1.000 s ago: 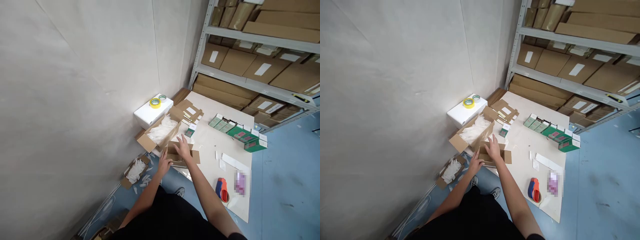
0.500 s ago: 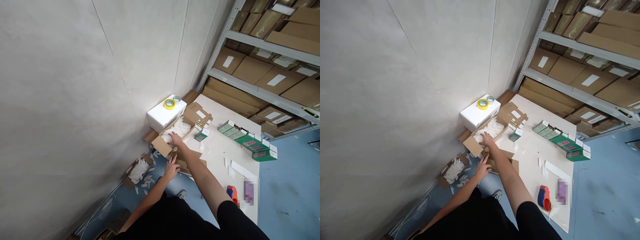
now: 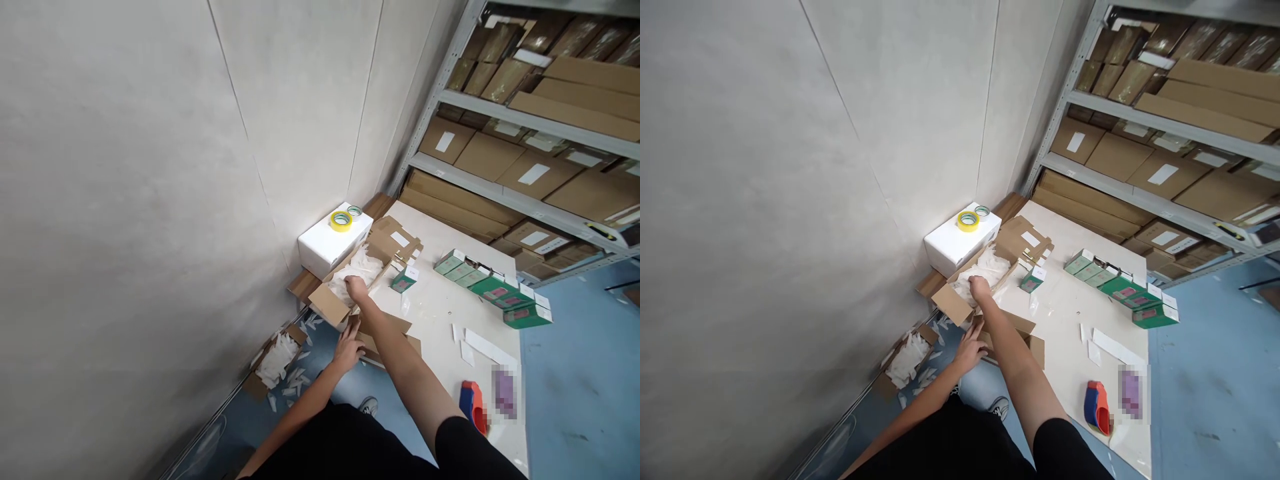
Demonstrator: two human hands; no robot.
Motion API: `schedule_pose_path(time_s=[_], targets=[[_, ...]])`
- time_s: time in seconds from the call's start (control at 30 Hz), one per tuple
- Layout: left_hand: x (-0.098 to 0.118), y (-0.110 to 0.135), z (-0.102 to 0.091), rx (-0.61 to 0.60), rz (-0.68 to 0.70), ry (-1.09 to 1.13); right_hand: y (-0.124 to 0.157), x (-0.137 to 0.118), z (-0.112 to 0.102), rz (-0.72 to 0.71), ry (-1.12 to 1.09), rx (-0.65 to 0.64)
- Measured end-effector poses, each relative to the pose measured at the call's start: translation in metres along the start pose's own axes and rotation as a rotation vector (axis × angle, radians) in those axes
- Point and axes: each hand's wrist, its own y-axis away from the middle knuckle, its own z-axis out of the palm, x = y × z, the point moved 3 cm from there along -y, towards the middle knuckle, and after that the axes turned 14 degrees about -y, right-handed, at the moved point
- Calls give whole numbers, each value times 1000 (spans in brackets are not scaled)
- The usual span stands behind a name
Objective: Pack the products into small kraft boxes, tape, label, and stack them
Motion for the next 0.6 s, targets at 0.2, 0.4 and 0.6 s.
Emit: schedule_pose_path(time_s=[0.2,0.4,0.6], targets=[[19,-16,0,-9,41,-19,47,48,-59,-93,-292,357],[49,-45,12,-56,90,-42,145,126,-109,79,-394,594],[88,-77,31,-57,154,-69,261,195,-130,179,-388,771]])
